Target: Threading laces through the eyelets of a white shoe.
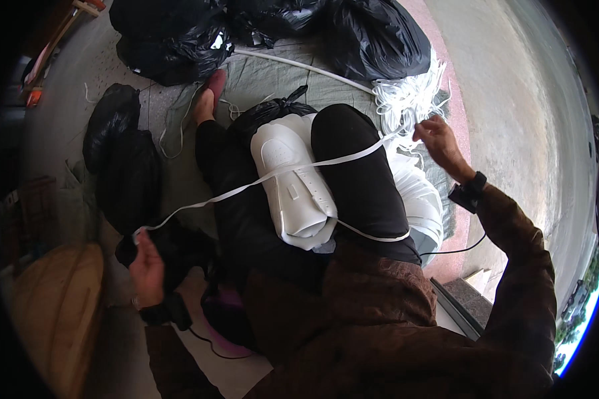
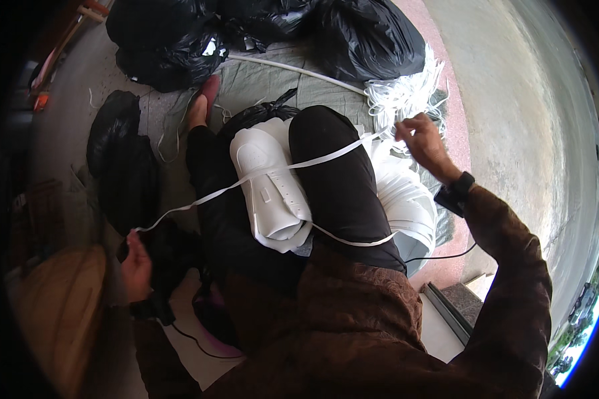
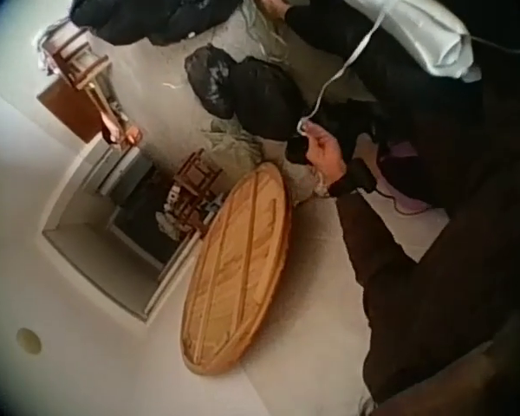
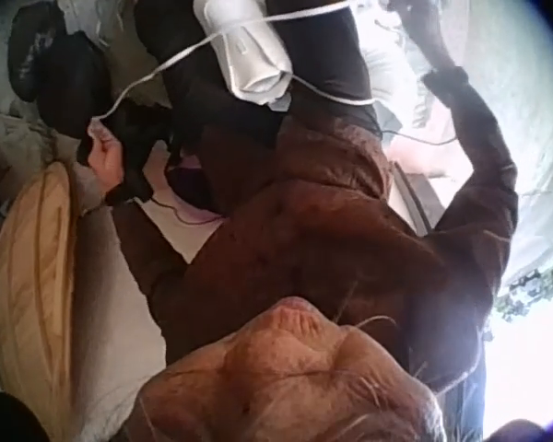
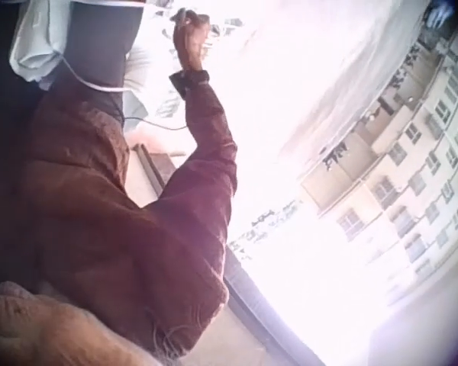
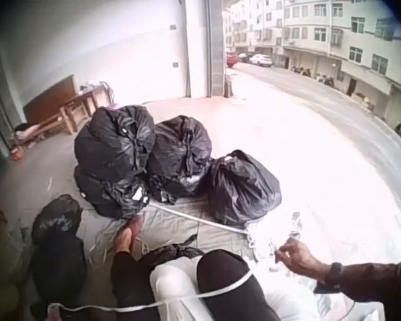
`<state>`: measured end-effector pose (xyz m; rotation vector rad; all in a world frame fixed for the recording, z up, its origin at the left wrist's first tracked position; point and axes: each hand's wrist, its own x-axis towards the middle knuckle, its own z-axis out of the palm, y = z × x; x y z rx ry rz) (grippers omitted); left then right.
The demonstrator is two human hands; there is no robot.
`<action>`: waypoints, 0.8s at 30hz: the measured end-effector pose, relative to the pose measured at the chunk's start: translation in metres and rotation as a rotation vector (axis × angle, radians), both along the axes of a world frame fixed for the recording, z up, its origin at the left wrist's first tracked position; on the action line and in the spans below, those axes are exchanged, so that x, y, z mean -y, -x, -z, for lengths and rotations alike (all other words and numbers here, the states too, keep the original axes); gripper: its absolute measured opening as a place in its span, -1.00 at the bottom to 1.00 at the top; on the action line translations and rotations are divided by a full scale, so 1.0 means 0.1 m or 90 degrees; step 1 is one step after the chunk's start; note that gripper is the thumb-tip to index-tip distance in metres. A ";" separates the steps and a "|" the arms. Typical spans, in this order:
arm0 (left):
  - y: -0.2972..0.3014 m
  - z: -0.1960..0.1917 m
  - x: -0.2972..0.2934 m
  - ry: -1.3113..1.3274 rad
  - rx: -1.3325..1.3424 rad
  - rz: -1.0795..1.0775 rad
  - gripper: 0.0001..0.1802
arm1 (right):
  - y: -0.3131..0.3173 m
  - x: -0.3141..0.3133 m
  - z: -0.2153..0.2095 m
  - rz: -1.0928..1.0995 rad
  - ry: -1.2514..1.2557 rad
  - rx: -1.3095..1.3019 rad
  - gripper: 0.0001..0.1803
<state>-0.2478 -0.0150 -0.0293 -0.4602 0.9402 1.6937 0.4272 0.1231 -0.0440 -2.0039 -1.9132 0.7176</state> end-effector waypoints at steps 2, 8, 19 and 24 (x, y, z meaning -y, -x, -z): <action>-1.06 -0.12 0.00 -0.080 0.185 0.243 -0.69 | 1.09 0.11 -0.52 -0.139 0.029 -0.230 -0.68; -2.56 -0.21 -0.26 -0.090 -0.168 0.425 -0.73 | 2.26 0.26 -0.48 -0.142 0.225 -0.399 -0.75; -2.70 0.04 -0.51 0.050 -0.547 0.320 -0.88 | 2.39 0.13 -0.31 -0.037 0.199 -0.426 -0.86; -2.70 0.09 -0.61 0.067 -0.552 0.303 -0.85 | 2.40 0.17 -0.43 0.009 0.195 -0.480 -0.87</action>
